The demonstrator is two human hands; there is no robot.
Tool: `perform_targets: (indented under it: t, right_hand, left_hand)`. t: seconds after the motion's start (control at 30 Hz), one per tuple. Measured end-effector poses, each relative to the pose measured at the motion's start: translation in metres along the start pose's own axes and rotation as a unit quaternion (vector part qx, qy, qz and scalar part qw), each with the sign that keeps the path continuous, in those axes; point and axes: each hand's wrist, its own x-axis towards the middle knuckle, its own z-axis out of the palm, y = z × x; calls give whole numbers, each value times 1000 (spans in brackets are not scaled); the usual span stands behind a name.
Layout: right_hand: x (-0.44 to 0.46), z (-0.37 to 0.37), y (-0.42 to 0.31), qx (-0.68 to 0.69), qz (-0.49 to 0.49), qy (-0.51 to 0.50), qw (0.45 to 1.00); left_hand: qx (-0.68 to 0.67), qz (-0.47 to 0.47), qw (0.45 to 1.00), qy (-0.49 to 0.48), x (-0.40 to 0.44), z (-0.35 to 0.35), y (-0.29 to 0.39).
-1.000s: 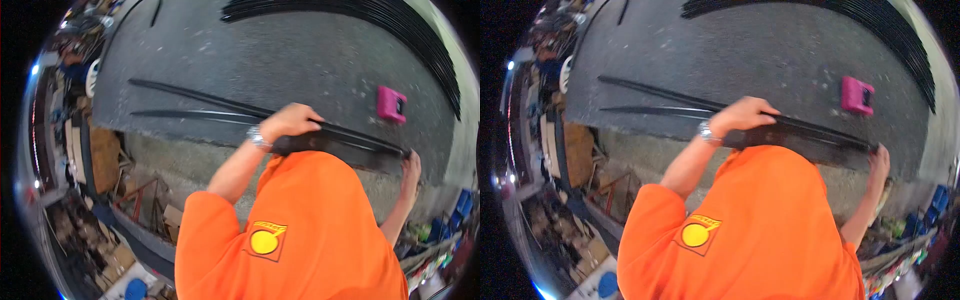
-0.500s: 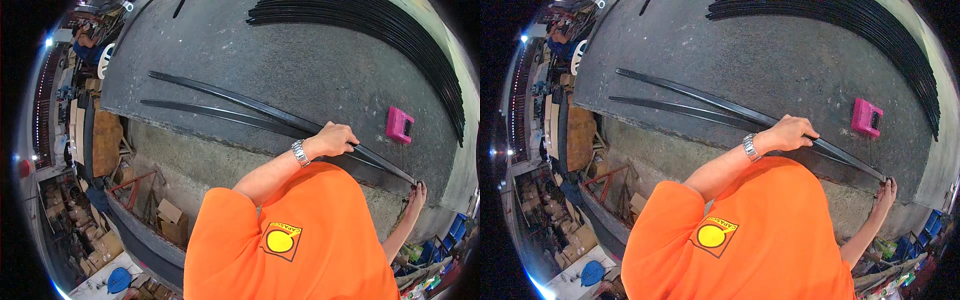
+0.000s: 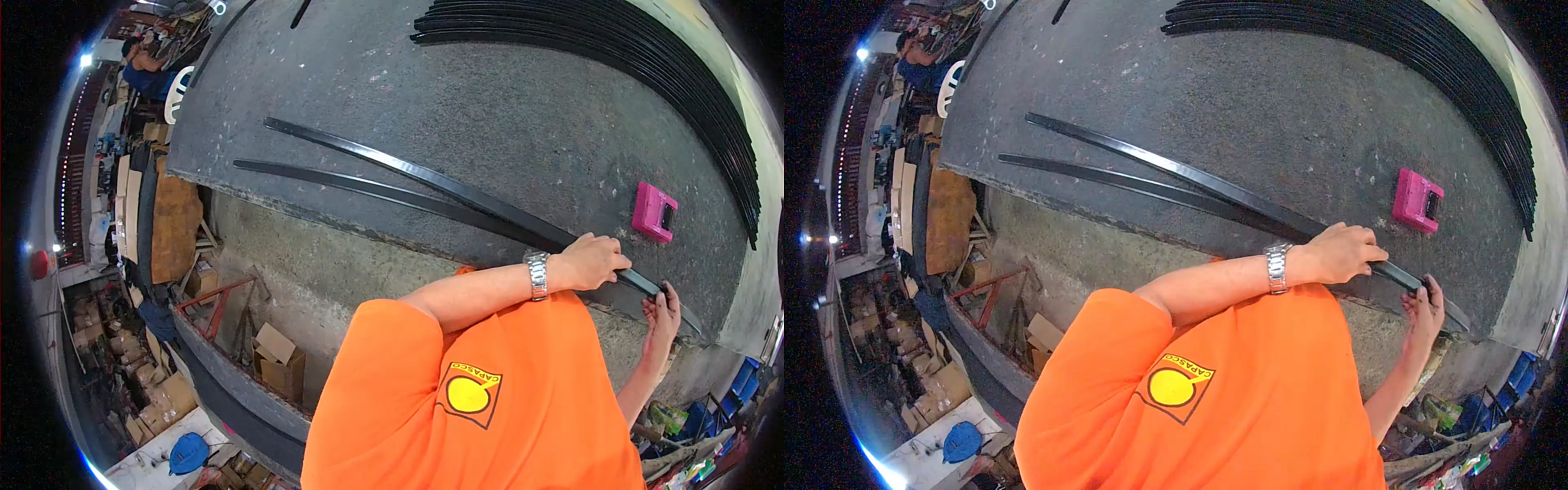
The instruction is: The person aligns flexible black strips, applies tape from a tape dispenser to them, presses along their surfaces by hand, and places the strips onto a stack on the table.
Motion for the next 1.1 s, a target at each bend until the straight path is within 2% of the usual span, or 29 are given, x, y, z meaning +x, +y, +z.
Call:
perform_targets:
  t: [0.2, 0.4, 0.5, 0.63, 0.7, 0.73, 0.77, 0.83, 0.87, 0.9, 0.97, 1.03, 1.1]
  right_hand:
    - [27, -70, 18, 37, -30, 49, 998]
    - [50, -120, 32, 29, -37, 73, 996]
    - [64, -141, 42, 34, -36, 93, 994]
    - [88, -175, 58, 14, -19, 77, 997]
    - [96, -185, 68, 10, -14, 81, 997]
    - [99, -187, 73, 9, -10, 83, 996]
    - [102, -187, 79, 7, -5, 88, 996]
    - [106, -187, 87, 3, 7, 100, 995]
    - [105, -177, 88, 19, 13, 138, 990]
    - [105, -175, 88, 14, 20, 133, 991]
    - [108, -176, 94, 5, 35, 124, 992]
    - [115, -181, 100, 2, 48, 121, 991]
    - [117, -185, 102, -8, 57, 122, 991]
  left_hand:
    - [31, 29, 998, -38, -19, -28, -37]
    - [54, -14, 998, -27, -44, -63, -64]
    - [112, -31, 993, -2, -56, -75, -66]
    - [193, -77, 966, 151, -80, -105, -80]
    - [249, -160, 924, 243, -100, -134, -91]
    - [285, -208, 885, 303, -113, -149, -102]
    - [319, -254, 839, 361, -129, -164, -115]
    - [401, -387, 713, 425, -177, -192, -151]
    - [392, -443, 668, 451, -197, -208, -163]
    - [380, -497, 619, 475, -215, -222, -173]
    - [356, -540, 617, 448, -247, -246, -197]
    - [313, -525, 641, 464, -260, -262, -204]
    - [297, -540, 621, 484, -256, -266, -205]
